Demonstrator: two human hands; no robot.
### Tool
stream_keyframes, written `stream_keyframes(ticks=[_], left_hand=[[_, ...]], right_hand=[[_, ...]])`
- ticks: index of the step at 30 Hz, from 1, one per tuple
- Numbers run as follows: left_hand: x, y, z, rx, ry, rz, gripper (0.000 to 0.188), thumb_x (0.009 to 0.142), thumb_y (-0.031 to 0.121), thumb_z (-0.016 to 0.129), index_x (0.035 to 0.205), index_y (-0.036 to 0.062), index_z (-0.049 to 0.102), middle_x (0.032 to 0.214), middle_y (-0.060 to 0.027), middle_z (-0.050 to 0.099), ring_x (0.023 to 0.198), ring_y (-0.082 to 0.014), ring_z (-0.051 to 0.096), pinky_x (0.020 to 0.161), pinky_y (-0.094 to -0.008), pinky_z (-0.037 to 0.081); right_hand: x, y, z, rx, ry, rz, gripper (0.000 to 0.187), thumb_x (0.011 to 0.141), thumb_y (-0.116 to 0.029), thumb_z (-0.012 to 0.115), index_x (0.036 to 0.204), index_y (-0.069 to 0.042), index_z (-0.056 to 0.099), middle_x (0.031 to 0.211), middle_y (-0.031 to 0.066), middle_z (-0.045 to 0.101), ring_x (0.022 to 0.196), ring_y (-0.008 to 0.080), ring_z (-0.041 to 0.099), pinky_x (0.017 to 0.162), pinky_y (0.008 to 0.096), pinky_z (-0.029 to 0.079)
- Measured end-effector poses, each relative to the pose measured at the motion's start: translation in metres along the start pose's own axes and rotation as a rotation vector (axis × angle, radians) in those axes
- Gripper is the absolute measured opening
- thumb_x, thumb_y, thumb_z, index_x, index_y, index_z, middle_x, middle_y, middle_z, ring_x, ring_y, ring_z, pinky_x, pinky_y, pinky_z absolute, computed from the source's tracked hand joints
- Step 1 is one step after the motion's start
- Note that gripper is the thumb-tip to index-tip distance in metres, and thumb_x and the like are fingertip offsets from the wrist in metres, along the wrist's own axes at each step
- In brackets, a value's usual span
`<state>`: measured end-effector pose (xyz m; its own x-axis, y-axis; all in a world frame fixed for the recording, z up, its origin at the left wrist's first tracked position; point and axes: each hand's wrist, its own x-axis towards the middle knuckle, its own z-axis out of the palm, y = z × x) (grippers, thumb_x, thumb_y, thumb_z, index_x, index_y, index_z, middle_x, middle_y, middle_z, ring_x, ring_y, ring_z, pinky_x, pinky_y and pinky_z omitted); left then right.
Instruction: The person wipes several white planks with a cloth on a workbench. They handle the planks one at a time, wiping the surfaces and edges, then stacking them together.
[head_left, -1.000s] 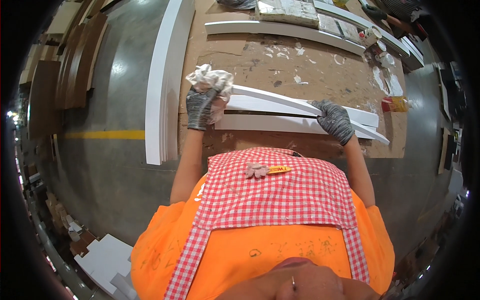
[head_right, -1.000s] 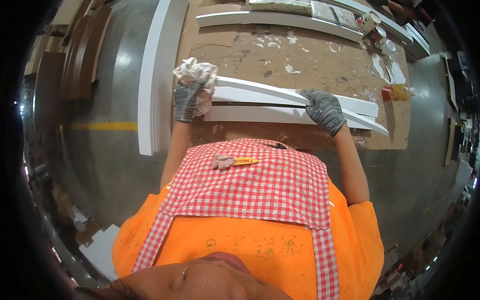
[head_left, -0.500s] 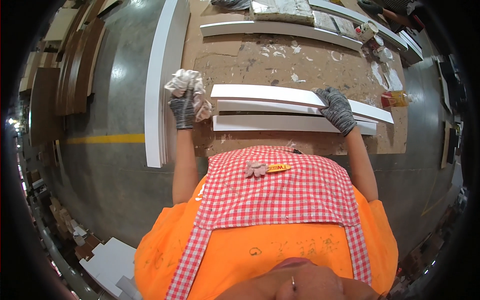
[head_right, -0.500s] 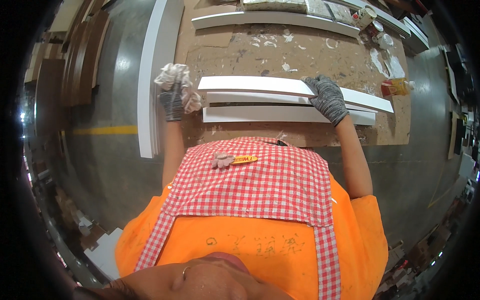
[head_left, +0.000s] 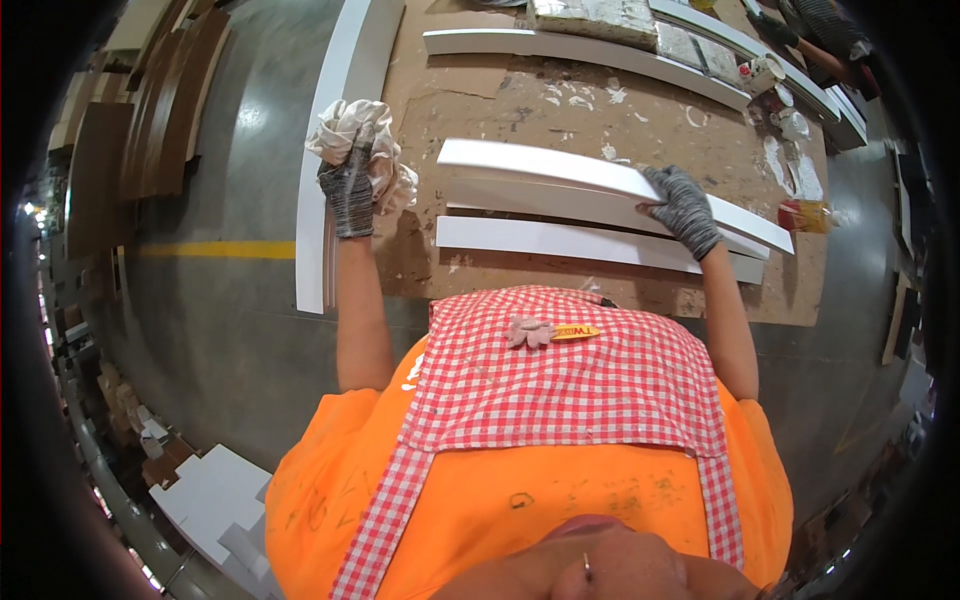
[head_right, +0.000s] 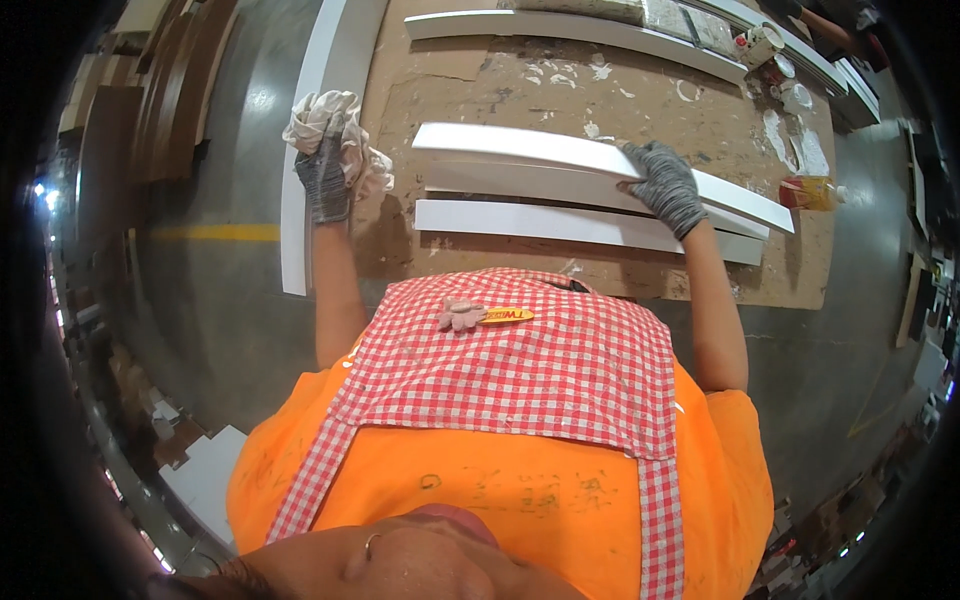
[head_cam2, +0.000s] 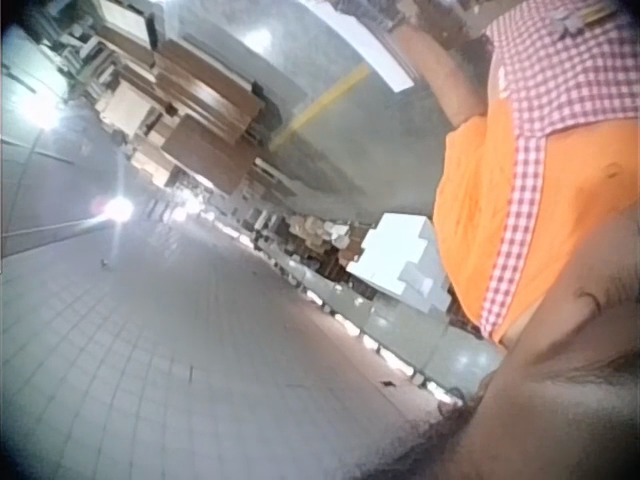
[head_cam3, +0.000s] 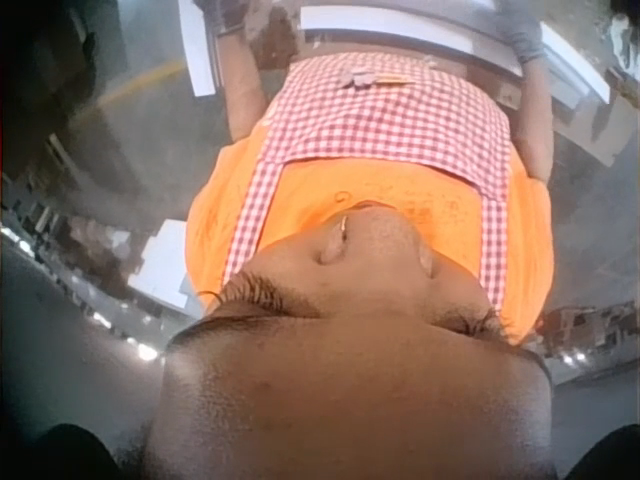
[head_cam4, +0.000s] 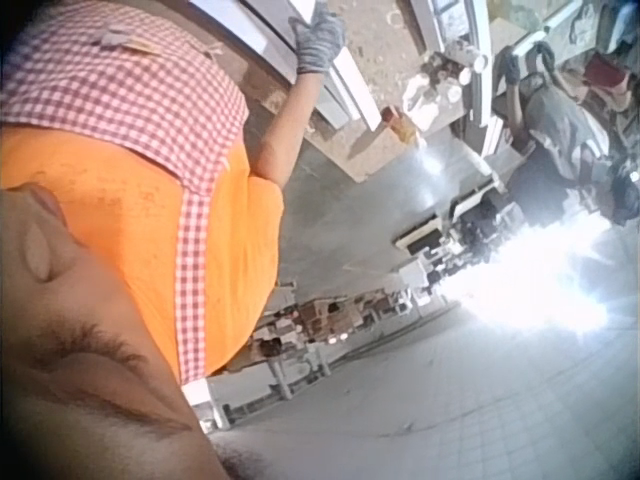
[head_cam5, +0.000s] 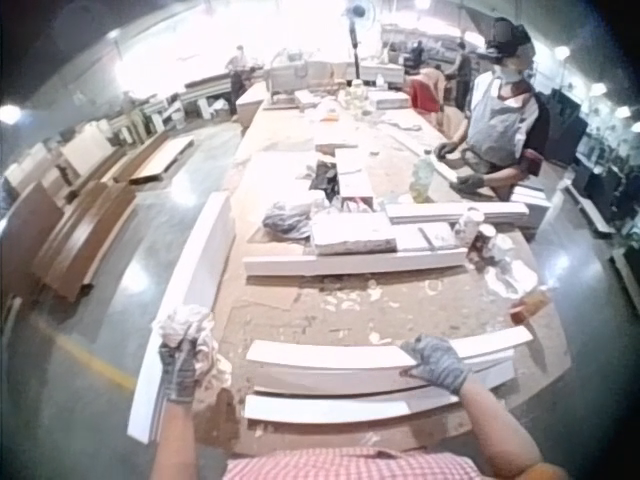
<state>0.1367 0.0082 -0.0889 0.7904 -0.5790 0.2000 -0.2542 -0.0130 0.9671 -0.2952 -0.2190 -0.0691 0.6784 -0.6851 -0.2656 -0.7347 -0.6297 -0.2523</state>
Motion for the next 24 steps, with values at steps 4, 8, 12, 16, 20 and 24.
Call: stream_keyframes(ticks=[4,8,12,16,20,24], left_hand=[[0.001,0.003,0.005,0.079,0.012,0.020,0.027,0.083,0.013,0.071,0.107,0.0012,0.066,0.097,-0.0049,0.065,0.080,-0.0097,0.060,0.068,-0.0247,0.050],[-0.003,0.000,0.005,0.166,-0.004,-0.018,0.026,0.086,0.018,0.067,0.110,0.0066,0.068,0.095,-0.0042,0.065,0.078,-0.0091,0.058,0.067,-0.0249,0.049],[-0.006,-0.013,0.000,0.209,-0.030,0.062,0.025,0.088,0.018,0.063,0.112,0.0096,0.068,0.098,-0.0058,0.066,0.079,-0.0092,0.058,0.068,-0.0241,0.049],[-0.009,-0.013,-0.002,0.237,-0.052,0.020,0.025,0.089,0.017,0.063,0.113,0.0096,0.068,0.102,-0.0067,0.066,0.085,-0.0109,0.060,0.072,-0.0244,0.049],[-0.010,-0.012,0.000,0.192,-0.064,0.041,0.029,0.091,0.017,0.058,0.118,0.0111,0.064,0.107,-0.0063,0.065,0.088,-0.0125,0.061,0.075,-0.0259,0.048],[-0.011,-0.018,-0.007,0.288,-0.111,0.100,0.033,0.093,0.019,0.055,0.124,0.0122,0.060,0.108,-0.0059,0.064,0.088,-0.0137,0.061,0.076,-0.0269,0.048]], right_hand=[[0.005,0.016,-0.018,0.086,0.082,-0.027,0.064,0.066,-0.027,0.078,0.124,-0.011,0.057,0.104,0.0159,0.058,0.098,0.0322,0.057,0.090,0.0397,0.044],[0.001,0.013,-0.020,0.111,0.126,-0.069,0.062,0.065,-0.019,0.075,0.123,-0.009,0.056,0.105,0.0172,0.058,0.101,0.0332,0.055,0.092,0.0399,0.043],[-0.005,0.003,-0.012,0.047,0.078,-0.095,0.056,0.069,-0.015,0.068,0.124,-0.010,0.056,0.105,0.0178,0.057,0.101,0.0334,0.055,0.093,0.0401,0.043],[-0.005,-0.003,-0.015,0.050,-0.061,-0.108,0.049,0.073,-0.017,0.064,0.122,-0.010,0.058,0.099,0.0161,0.059,0.095,0.0321,0.057,0.088,0.0381,0.046],[-0.003,-0.002,-0.015,0.194,-0.193,-0.007,0.044,0.074,-0.021,0.062,0.116,-0.009,0.062,0.095,0.0158,0.064,0.089,0.0309,0.061,0.083,0.0382,0.048],[0.005,-0.012,-0.030,0.312,-0.442,0.078,0.041,0.073,-0.022,0.061,0.110,-0.005,0.064,0.098,0.0181,0.066,0.090,0.0319,0.063,0.081,0.0371,0.049]])
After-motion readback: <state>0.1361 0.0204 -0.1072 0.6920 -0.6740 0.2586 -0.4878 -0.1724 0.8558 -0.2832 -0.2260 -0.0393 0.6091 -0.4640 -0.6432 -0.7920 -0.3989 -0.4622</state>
